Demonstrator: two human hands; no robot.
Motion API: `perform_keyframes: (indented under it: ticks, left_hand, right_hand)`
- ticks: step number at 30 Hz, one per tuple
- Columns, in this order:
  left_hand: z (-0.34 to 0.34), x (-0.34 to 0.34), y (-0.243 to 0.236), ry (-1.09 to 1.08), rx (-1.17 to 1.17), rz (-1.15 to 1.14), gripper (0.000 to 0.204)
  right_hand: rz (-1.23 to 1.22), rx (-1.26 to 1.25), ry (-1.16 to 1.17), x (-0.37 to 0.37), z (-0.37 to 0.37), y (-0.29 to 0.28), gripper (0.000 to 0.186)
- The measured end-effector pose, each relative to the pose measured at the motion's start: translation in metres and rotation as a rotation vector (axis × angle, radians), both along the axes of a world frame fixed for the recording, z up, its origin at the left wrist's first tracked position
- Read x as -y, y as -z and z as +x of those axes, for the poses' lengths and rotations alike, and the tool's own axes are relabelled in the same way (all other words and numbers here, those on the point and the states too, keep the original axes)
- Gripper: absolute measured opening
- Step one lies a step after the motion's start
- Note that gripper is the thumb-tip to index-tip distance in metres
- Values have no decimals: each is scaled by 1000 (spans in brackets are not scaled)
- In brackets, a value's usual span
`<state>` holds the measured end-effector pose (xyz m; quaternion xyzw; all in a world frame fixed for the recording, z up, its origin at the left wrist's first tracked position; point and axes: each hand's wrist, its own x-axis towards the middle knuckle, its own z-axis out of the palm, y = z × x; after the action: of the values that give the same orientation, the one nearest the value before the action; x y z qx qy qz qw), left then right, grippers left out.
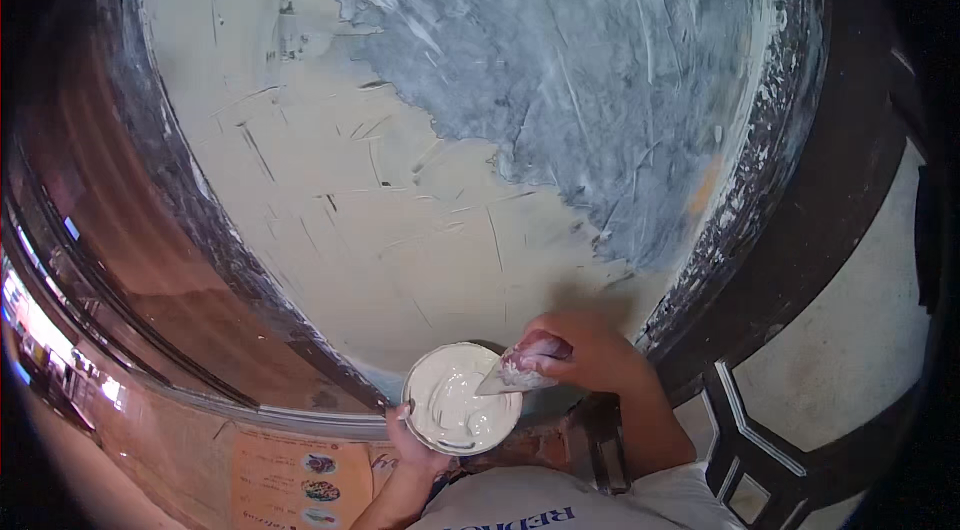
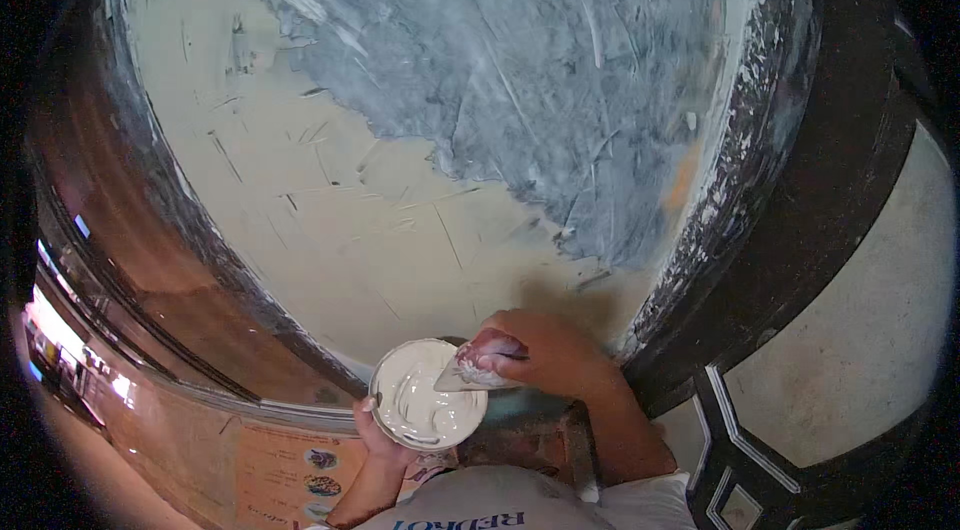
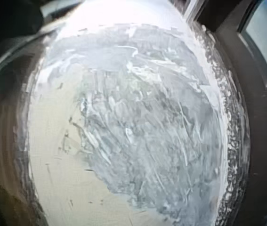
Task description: The person applies and smooths wall putty onto a wall surface using a putty scraper.
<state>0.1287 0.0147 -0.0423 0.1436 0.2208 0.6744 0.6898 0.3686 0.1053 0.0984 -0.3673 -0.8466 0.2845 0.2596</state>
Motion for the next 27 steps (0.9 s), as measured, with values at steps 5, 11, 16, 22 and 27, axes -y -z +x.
perform_keyframes:
  ticks: [5, 11, 16, 22, 27]
  left_hand:
    - [-2, 3, -4, -45, -85, -24, 85]
    - [-27, 9, -13, -11, -60, -4, 86]
    - [-60, 14, -14, -17, -56, 50, 85]
    - [-98, 23, -30, -79, -33, 87, 84]
    - [-131, 27, -38, -92, -17, 86, 85]
  right_hand:
    - [45, 44, -66, 0, -28, -3, 38]
    - [-91, 171, -204, 5, -76, -20, 38]
    - [257, 177, 3, 7, -104, -22, 32]
    - [316, 72, 25, 21, -129, -26, 30]
    - [387, 73, 108, 24, -135, -15, 33]
